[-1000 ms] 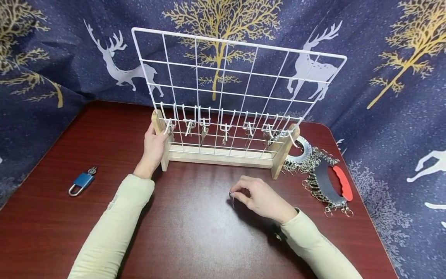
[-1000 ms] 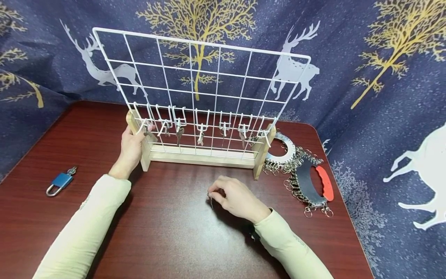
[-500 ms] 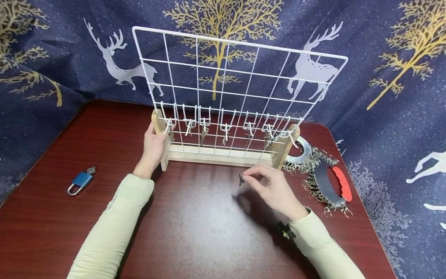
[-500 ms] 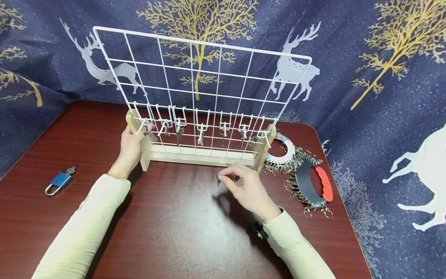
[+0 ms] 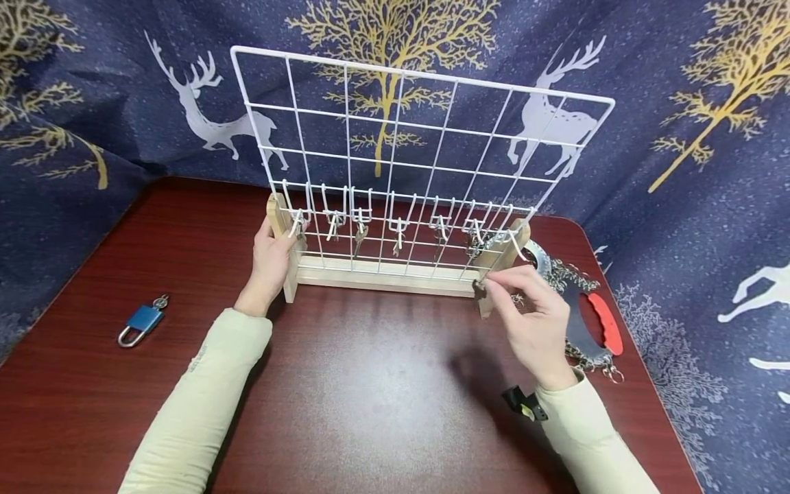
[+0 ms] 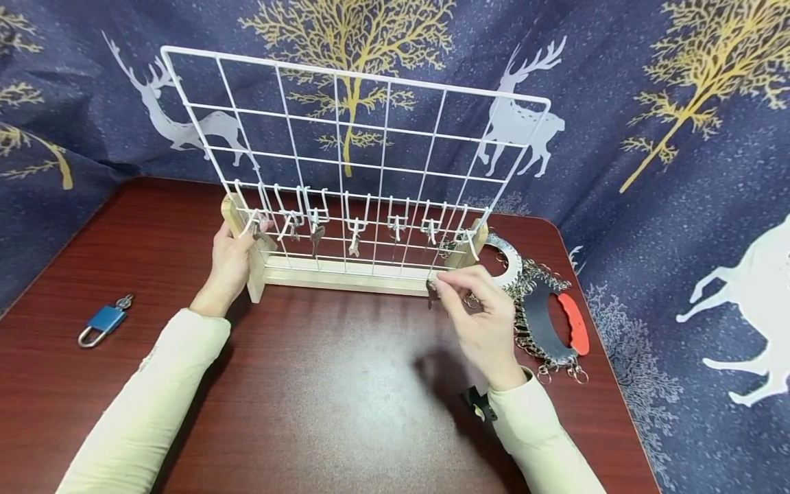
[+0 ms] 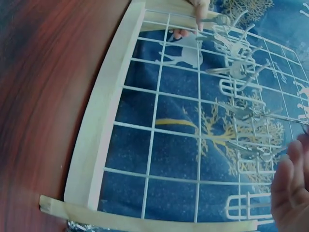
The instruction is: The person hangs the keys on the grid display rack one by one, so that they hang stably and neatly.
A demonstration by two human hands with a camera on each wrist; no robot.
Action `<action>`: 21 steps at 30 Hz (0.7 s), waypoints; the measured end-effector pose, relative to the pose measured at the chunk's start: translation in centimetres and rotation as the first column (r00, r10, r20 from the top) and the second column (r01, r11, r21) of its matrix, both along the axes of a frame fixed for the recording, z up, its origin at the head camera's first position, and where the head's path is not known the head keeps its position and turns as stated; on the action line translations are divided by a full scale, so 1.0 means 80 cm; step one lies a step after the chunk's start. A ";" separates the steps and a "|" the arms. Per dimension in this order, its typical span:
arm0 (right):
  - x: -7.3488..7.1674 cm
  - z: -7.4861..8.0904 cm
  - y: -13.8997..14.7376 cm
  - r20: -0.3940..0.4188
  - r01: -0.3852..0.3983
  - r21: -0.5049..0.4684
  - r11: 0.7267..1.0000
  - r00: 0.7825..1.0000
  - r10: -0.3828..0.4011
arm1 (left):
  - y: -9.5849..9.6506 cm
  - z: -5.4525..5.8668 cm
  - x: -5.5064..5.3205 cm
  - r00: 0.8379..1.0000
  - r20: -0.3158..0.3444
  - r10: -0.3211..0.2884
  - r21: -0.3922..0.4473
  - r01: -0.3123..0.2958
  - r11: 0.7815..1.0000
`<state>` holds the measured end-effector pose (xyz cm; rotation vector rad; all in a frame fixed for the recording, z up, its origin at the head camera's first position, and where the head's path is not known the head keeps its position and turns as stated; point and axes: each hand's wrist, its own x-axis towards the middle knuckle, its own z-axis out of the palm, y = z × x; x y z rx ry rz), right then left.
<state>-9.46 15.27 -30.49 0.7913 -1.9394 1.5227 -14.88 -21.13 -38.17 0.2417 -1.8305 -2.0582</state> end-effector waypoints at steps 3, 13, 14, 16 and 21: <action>-0.001 0.001 0.004 -0.022 0.052 -0.090 0.995 0.998 -0.055 | 0.001 0.001 0.001 1.000 0.001 0.003 -0.004 -0.003 1.000; -0.010 0.003 0.016 -0.026 0.171 -0.211 0.962 0.983 -0.180 | 0.001 0.001 0.002 1.000 0.018 0.010 -0.042 -0.009 0.999; -0.011 0.003 0.017 -0.021 0.181 -0.211 0.961 0.982 -0.189 | 0.000 0.001 0.001 1.000 0.020 0.012 -0.050 -0.011 0.999; -0.012 0.001 0.019 -0.010 0.180 -0.227 0.957 0.982 -0.188 | -0.001 0.000 0.001 1.000 0.022 0.007 -0.051 -0.006 0.999; -0.017 -0.003 0.021 0.010 0.135 -0.291 0.947 0.990 -0.138 | -0.002 -0.001 0.002 1.000 0.025 0.001 -0.067 0.001 0.998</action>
